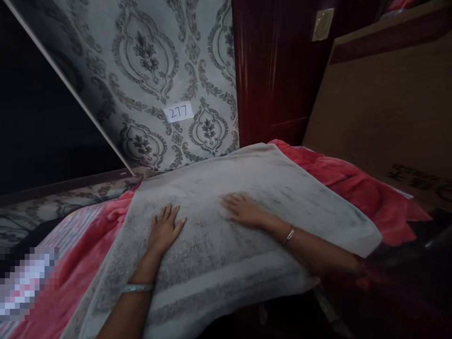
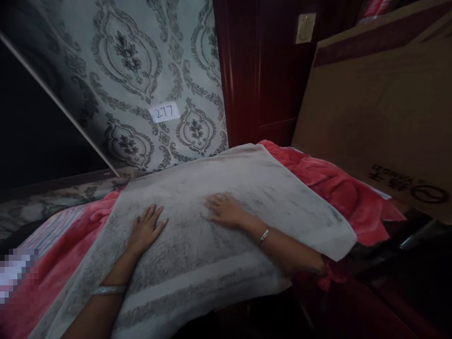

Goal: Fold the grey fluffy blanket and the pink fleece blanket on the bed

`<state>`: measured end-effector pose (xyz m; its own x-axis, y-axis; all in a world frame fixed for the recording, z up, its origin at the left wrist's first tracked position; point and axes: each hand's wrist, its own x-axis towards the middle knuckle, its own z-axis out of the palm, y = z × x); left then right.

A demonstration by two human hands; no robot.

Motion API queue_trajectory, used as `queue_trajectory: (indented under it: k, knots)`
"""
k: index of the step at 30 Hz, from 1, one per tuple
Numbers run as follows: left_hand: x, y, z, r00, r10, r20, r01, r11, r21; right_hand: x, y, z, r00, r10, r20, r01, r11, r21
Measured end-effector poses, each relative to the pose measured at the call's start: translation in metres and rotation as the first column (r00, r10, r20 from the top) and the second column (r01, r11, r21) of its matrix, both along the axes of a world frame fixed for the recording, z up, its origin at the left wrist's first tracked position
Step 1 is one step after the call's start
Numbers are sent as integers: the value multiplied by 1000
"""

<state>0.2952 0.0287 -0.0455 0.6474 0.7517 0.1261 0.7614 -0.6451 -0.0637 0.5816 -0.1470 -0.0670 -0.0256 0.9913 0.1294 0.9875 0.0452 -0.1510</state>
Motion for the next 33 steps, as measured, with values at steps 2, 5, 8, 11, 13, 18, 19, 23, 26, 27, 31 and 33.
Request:
queue_trajectory:
  k: [2,5,8,11,13,18,19,23,26,27,31,33]
  knots:
    - [0,0,0,1000,0,-7,0,1000,4,59,-23,-3,966,-257,36,257,966,-16]
    - [0,1,-2,1000,-4,4,4,1000,3,145,-74,-10,780,-623,59,625,780,-40]
    - [1,2,-4,999,-5,36,5,1000,3,194,-119,-17,667,-742,65,745,667,-28]
    - [2,0,-5,998,-5,57,4,1000,10,200,-128,-16,623,-779,75,782,622,-34]
    - [2,-3,-6,997,-1,73,1,1000,3,181,-111,-10,603,-793,84,795,607,26]
    - [-1,-10,-7,989,4,146,-5,1000,9,45,-32,5,950,-311,24,305,941,147]
    - [-2,-10,-8,986,11,169,-14,1000,16,9,-19,6,990,-141,11,138,982,128]
    - [-6,-9,-11,975,18,221,-30,998,50,-95,17,5,935,355,-14,-354,934,38]
    - [-8,-7,-13,977,-5,214,-12,997,79,-94,36,9,935,353,-6,-353,933,-75]
    - [-8,-7,-14,978,-7,210,-11,996,84,-81,42,12,970,245,5,-243,964,-110]
    - [-5,-8,-13,982,14,190,-27,998,65,-26,58,25,930,-356,92,363,928,-81]
    - [-4,-11,-11,984,20,178,-28,999,42,-23,61,24,912,-401,84,401,916,26]
